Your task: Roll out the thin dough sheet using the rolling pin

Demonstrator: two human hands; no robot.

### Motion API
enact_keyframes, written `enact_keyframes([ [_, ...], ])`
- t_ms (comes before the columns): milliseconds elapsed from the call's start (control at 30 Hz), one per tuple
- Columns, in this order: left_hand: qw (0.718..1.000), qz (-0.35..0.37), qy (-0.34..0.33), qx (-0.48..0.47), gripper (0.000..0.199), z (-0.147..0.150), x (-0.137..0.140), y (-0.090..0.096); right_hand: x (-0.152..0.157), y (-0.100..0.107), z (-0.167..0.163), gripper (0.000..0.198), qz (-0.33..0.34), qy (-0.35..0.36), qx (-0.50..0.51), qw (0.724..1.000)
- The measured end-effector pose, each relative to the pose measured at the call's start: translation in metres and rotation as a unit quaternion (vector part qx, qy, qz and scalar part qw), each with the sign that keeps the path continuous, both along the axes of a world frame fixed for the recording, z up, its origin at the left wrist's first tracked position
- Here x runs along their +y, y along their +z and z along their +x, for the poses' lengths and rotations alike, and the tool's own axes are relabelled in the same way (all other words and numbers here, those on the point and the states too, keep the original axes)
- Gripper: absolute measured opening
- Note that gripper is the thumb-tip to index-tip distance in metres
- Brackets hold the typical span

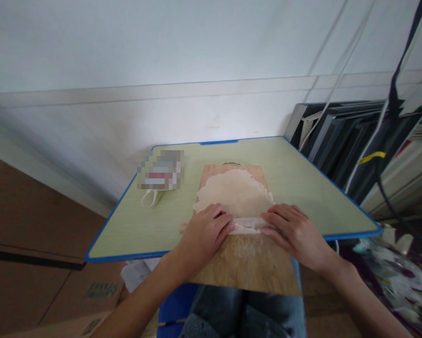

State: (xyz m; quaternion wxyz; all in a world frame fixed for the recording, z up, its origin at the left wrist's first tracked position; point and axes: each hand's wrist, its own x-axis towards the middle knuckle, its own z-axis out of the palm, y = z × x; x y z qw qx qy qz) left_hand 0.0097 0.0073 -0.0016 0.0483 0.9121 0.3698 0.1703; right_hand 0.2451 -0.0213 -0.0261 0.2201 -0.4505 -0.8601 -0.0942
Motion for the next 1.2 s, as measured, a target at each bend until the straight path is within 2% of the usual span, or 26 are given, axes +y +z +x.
enact_keyframes([
  [167,0.996,0.045,-0.013,0.071,0.022,0.003,0.005,0.001,0.002,0.004,-0.004,0.028,0.003,-0.019,-0.039,0.999],
  [333,0.988,0.097,-0.085,0.086,0.033,0.002,0.013,0.003,0.007,0.008,-0.005,0.025,-0.014,-0.014,-0.052,0.998],
  [500,0.974,0.133,-0.133,0.126,0.028,0.001,0.021,0.004,0.012,0.008,-0.005,0.025,0.005,-0.006,-0.052,0.999],
  [667,0.977,0.131,-0.136,0.097,0.027,0.004,0.028,0.002,0.01,0.01,-0.008,0.023,0.098,0.036,-0.028,0.994],
  [800,0.98,0.119,-0.143,0.075,0.024,0.005,0.029,-0.001,0.005,0.014,-0.014,0.028,0.161,0.076,-0.053,0.983],
  [967,0.977,0.141,-0.144,0.074,0.022,0.006,0.025,-0.001,-0.003,0.013,-0.02,0.03,0.154,0.035,-0.08,0.984],
  [1100,0.976,0.173,-0.106,0.075,0.024,0.011,0.012,-0.002,-0.012,0.006,-0.027,0.027,0.135,-0.004,-0.051,0.99],
  [1200,0.977,0.183,-0.077,0.073,0.029,0.015,0.003,-0.006,-0.015,0.002,-0.031,0.036,0.112,-0.032,-0.041,0.992],
])
